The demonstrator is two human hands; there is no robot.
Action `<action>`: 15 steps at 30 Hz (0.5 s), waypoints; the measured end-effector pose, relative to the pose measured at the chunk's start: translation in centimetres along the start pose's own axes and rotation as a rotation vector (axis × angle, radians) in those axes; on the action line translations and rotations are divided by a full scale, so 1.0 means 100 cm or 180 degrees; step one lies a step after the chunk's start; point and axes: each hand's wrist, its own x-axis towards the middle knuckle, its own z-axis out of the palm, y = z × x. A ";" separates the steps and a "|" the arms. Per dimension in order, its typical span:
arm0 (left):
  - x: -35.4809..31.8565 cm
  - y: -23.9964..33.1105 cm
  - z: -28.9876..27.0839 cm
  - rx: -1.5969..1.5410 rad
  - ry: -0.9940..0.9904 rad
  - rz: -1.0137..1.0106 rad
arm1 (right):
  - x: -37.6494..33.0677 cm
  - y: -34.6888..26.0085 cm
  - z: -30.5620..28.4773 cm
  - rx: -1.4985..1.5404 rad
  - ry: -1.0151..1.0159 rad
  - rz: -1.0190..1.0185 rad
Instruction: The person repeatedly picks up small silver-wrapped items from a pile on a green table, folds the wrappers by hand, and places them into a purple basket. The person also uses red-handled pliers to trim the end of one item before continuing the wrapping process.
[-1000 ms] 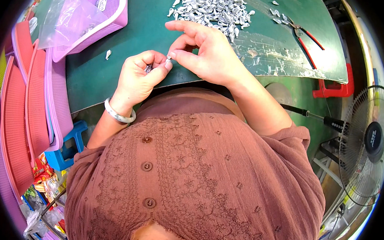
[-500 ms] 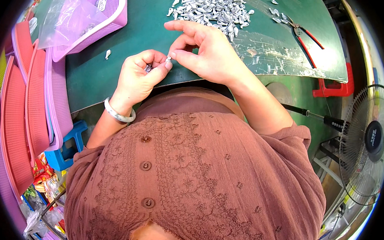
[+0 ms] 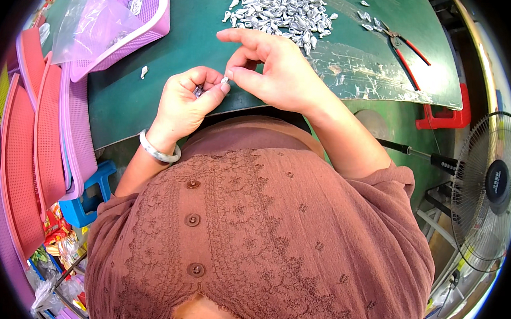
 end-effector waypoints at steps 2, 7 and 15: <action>0.000 -0.001 0.000 -0.0020 -0.0005 0.0002 | 0.000 0.000 0.000 0.0009 0.0006 -0.0028; 0.000 0.000 0.000 -0.0015 -0.0013 -0.0029 | -0.001 -0.003 -0.002 -0.0089 -0.0132 0.0070; 0.001 -0.005 0.000 -0.0008 0.0034 0.0074 | -0.002 -0.002 0.000 -0.0082 -0.0108 0.0051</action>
